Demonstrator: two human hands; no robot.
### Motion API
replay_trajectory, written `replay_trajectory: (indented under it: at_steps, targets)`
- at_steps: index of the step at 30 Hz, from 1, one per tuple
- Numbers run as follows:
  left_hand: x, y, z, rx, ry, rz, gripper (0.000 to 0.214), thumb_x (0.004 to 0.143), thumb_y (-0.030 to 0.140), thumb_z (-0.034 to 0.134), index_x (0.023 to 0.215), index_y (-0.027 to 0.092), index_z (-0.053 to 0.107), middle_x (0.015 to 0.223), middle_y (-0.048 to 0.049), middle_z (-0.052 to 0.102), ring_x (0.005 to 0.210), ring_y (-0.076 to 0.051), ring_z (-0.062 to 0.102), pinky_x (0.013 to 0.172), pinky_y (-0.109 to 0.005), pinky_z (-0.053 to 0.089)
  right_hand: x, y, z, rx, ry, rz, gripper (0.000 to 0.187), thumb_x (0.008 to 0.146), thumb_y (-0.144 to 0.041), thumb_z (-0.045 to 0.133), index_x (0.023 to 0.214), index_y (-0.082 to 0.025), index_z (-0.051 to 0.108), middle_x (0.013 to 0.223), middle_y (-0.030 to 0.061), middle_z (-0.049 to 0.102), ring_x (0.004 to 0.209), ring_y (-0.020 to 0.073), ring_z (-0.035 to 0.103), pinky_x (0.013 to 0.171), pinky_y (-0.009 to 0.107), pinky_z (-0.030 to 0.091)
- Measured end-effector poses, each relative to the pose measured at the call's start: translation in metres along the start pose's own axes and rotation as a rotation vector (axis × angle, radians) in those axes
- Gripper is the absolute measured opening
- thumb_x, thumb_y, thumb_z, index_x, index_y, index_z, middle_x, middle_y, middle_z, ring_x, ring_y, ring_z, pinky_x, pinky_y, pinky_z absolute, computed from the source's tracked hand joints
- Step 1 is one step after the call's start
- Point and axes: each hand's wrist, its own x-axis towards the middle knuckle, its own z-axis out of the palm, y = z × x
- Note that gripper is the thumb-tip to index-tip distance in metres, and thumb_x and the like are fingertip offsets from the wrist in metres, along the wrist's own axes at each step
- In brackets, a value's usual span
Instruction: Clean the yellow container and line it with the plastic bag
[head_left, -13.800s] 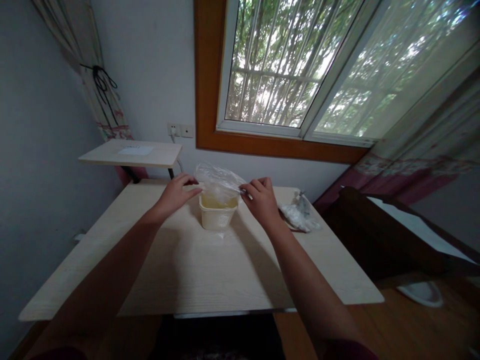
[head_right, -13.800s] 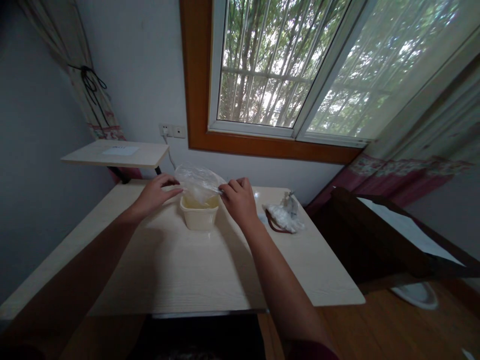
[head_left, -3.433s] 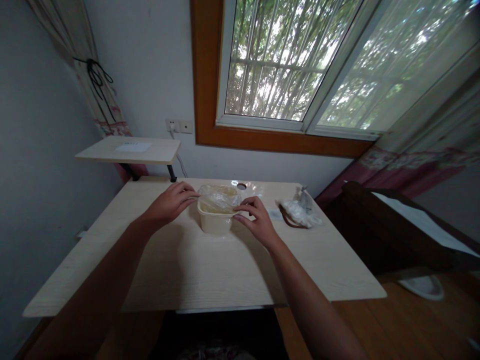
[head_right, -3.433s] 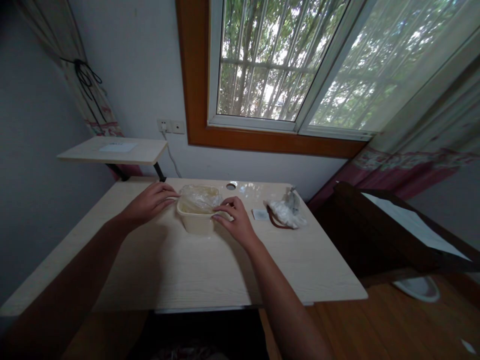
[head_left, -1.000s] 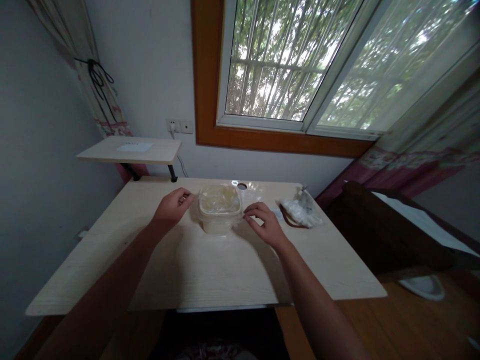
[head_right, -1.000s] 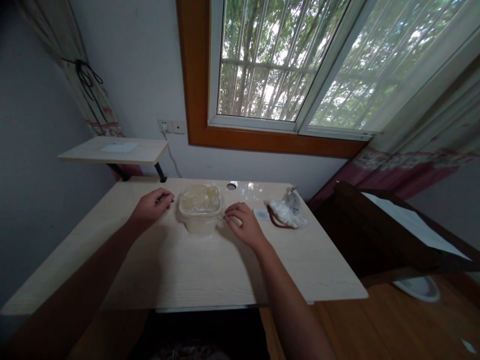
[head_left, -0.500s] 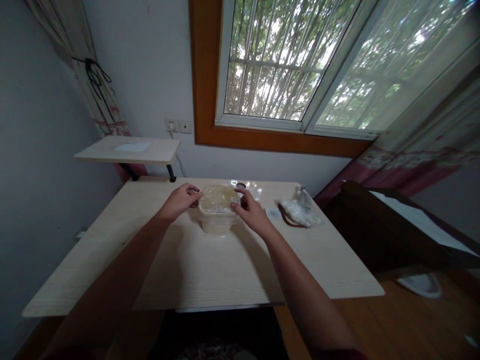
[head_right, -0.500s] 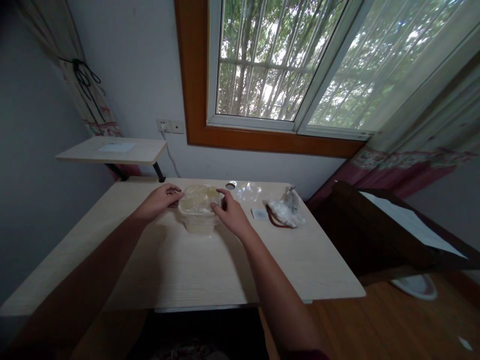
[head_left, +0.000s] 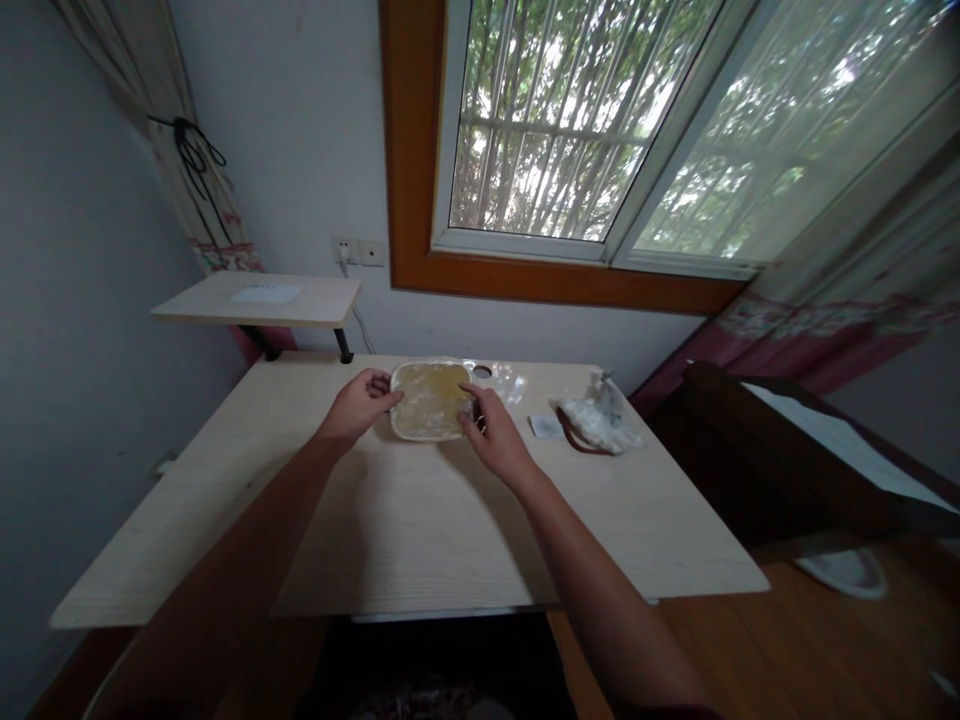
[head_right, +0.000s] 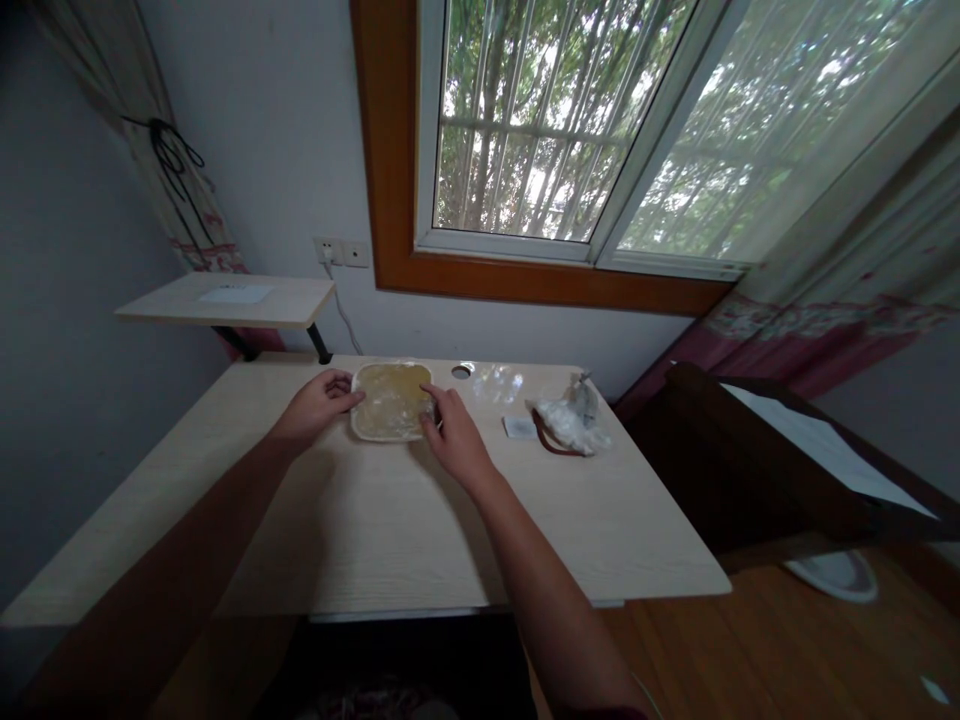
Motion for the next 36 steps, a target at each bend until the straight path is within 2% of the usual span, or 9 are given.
replay_trajectory:
  at_steps: [6,10,17,19,21,24,27,32,36]
  targets:
    - [-0.008,-0.015,0.004,-0.043,0.05,0.003,0.041,0.063,0.035,0.083,0.093,0.016,0.062,0.083,-0.0002,0.06,0.078,-0.014,0.058,0.073,-0.029,0.048,-0.006,0.008,0.008,-0.037,-0.038,0.016,0.039,0.098,-0.027,0.053,0.136,-0.023,0.053,0.105,0.0071,0.055,0.087,0.0191,0.058,0.084,0.035,0.052]
    - [-0.013,-0.017,0.008,-0.147,0.025,-0.021,0.045,0.062,0.035,0.084,0.096,0.016,0.061,0.083,0.0001,0.06,0.077,-0.013,0.057,0.072,-0.028,0.047,-0.011,0.01,0.011,-0.069,-0.012,0.023,0.034,0.098,-0.028,0.054,0.132,-0.023,0.058,0.103,0.0065,0.055,0.088,0.0191,0.059,0.08,0.033,0.052]
    - [-0.018,-0.023,0.011,-0.205,0.008,-0.053,0.051,0.061,0.037,0.086,0.099,0.017,0.059,0.084,-0.0006,0.06,0.077,-0.014,0.057,0.071,-0.028,0.047,-0.017,0.001,0.007,-0.237,0.193,-0.028,0.028,0.101,-0.031,0.051,0.119,-0.021,0.069,0.097,0.0089,0.056,0.095,0.0238,0.056,0.086,0.04,0.05]
    - [-0.019,-0.024,0.013,-0.197,0.006,-0.04,0.051,0.061,0.038,0.085,0.099,0.017,0.059,0.084,-0.0001,0.059,0.077,-0.014,0.057,0.071,-0.028,0.047,-0.015,-0.007,0.005,-0.27,0.212,-0.066,0.029,0.101,-0.03,0.049,0.117,-0.02,0.07,0.096,0.0095,0.058,0.094,0.0239,0.056,0.086,0.04,0.05]
    - [-0.021,-0.024,0.016,-0.181,-0.014,-0.023,0.05,0.063,0.039,0.084,0.1,0.018,0.058,0.084,0.0001,0.059,0.078,-0.014,0.057,0.073,-0.028,0.047,-0.009,-0.016,0.005,-0.274,0.147,-0.117,0.03,0.101,-0.027,0.047,0.119,-0.02,0.07,0.102,0.011,0.062,0.098,0.0242,0.057,0.089,0.039,0.05]
    - [-0.025,-0.023,0.02,-0.13,-0.035,0.004,0.047,0.064,0.037,0.082,0.1,0.019,0.057,0.085,0.0,0.059,0.08,-0.014,0.057,0.077,-0.028,0.047,0.003,-0.031,0.012,-0.306,-0.047,-0.161,0.032,0.1,-0.023,0.048,0.126,-0.019,0.066,0.118,0.0128,0.065,0.114,0.0251,0.056,0.1,0.039,0.048]
    - [-0.028,-0.023,0.023,-0.064,-0.031,0.02,0.042,0.063,0.033,0.08,0.095,0.019,0.056,0.083,0.0013,0.057,0.079,-0.013,0.056,0.076,-0.026,0.045,0.016,-0.041,0.025,-0.399,-0.194,-0.095,0.034,0.1,-0.023,0.048,0.131,-0.017,0.062,0.129,0.0133,0.064,0.121,0.0253,0.055,0.105,0.039,0.045]
    - [-0.031,-0.024,0.025,-0.027,-0.12,0.061,0.033,0.066,0.023,0.07,0.093,0.019,0.052,0.079,0.0049,0.051,0.071,-0.01,0.051,0.068,-0.022,0.041,0.034,-0.041,0.043,-0.591,-0.38,0.089,0.035,0.103,-0.034,0.043,0.12,-0.014,0.068,0.119,0.0178,0.069,0.113,0.0282,0.063,0.1,0.039,0.047]
    - [-0.031,-0.019,0.027,-0.006,-0.167,0.084,0.028,0.068,0.02,0.066,0.089,0.02,0.048,0.077,0.0063,0.048,0.068,-0.009,0.047,0.065,-0.021,0.038,0.045,-0.032,0.054,-0.661,-0.524,0.157,0.043,0.104,-0.035,0.038,0.116,-0.011,0.072,0.114,0.019,0.073,0.104,0.0282,0.069,0.093,0.037,0.051]
